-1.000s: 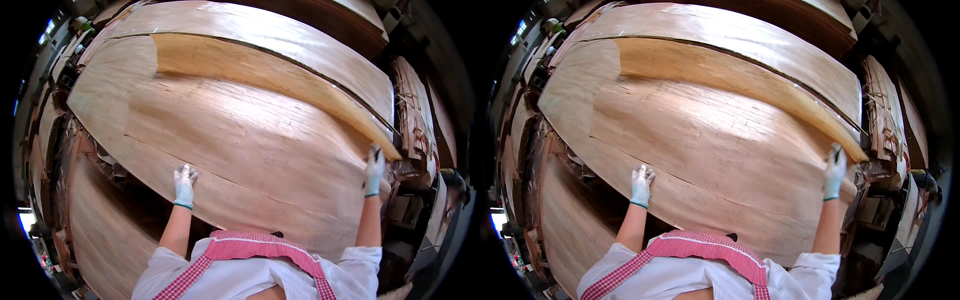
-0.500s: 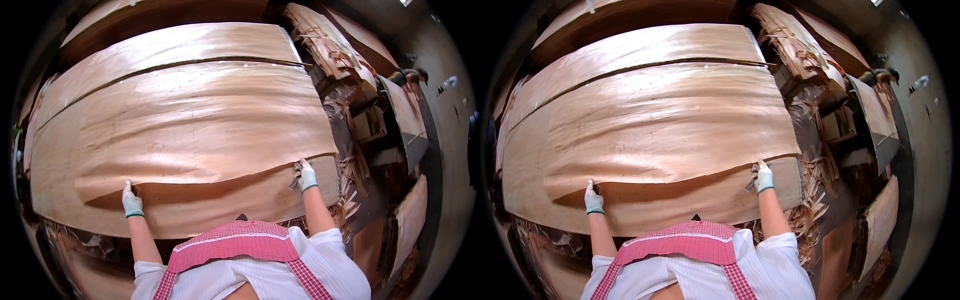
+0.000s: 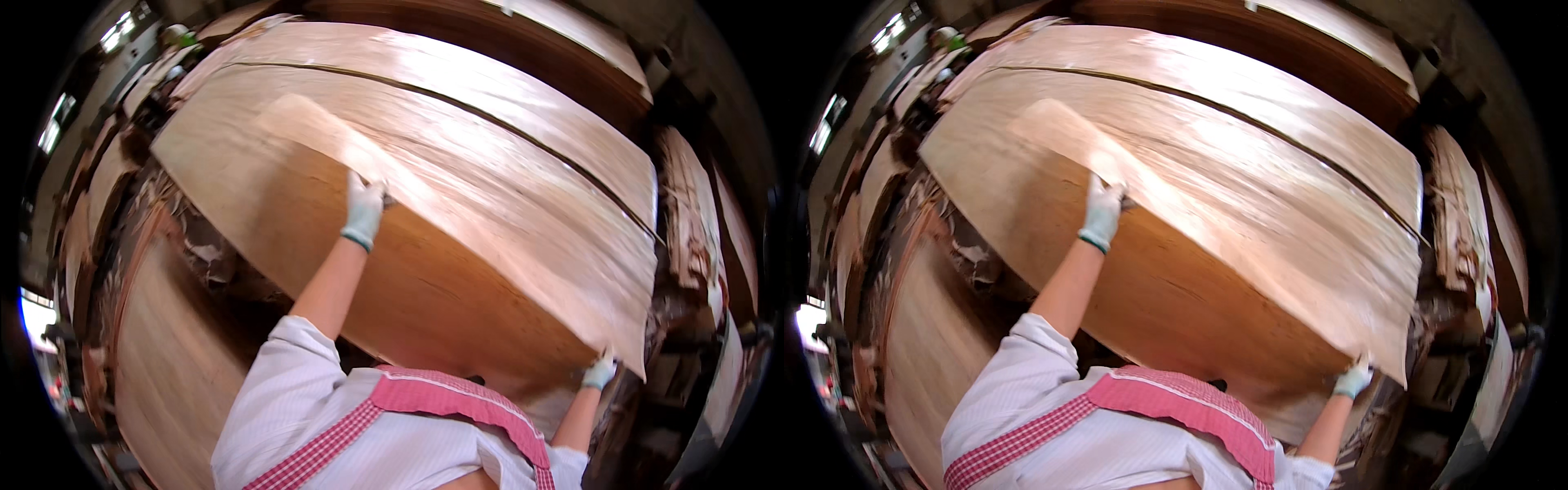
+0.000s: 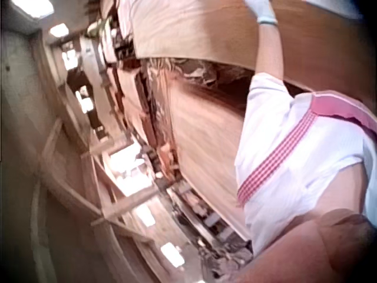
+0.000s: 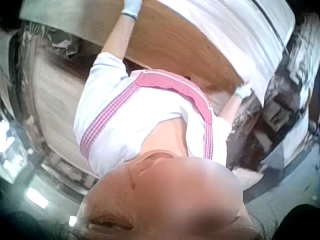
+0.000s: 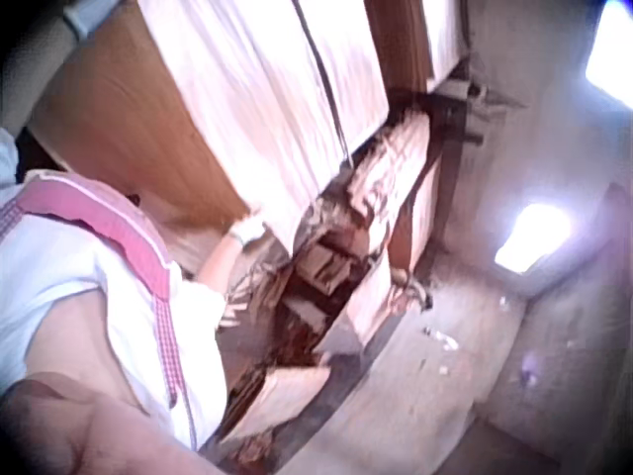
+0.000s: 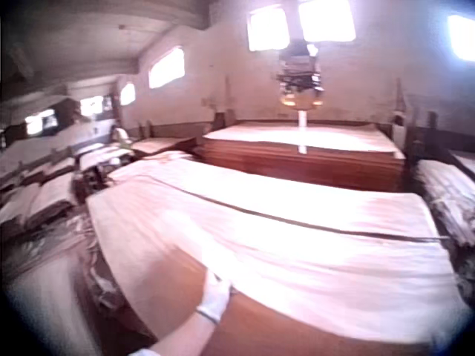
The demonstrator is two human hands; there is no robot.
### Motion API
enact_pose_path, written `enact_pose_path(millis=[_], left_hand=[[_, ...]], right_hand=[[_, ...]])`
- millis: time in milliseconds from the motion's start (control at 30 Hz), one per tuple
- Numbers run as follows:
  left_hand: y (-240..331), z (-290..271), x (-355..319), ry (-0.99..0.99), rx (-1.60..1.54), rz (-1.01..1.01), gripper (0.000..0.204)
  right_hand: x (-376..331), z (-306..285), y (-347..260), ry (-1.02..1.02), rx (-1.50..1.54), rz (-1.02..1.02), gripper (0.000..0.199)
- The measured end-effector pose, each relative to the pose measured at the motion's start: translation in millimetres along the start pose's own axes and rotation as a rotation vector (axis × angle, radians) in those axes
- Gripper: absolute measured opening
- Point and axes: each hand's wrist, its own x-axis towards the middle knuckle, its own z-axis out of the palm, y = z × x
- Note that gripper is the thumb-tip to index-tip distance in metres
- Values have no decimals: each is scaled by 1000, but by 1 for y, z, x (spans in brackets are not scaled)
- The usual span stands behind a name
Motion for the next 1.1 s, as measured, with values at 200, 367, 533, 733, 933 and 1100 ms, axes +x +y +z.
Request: enact_pose_path(millis=[200, 367, 533, 733, 933, 1100], left_hand=[[-66, -103, -3, 226, 190, -210, 25], [-82, -114, 4, 357, 322, -189, 21], [-119, -132, 13, 326, 232, -220, 27], [-118, -159, 23, 156, 359, -113, 22], [-121, -181, 40, 356, 348, -228, 12], [-136, -174, 34, 351, 405, -277, 18]], right_hand=[[-33, -14, 41, -121, -68, 150, 17], [-42, -8, 62, -154, -59, 171, 13], [-37, -19, 71, -141, -86, 220, 13], [-46, -6, 73, -85, -168, -3, 22], [-62, 29, 59, 66, -53, 129, 14], [-47, 28, 61, 165, -68, 58, 15]])
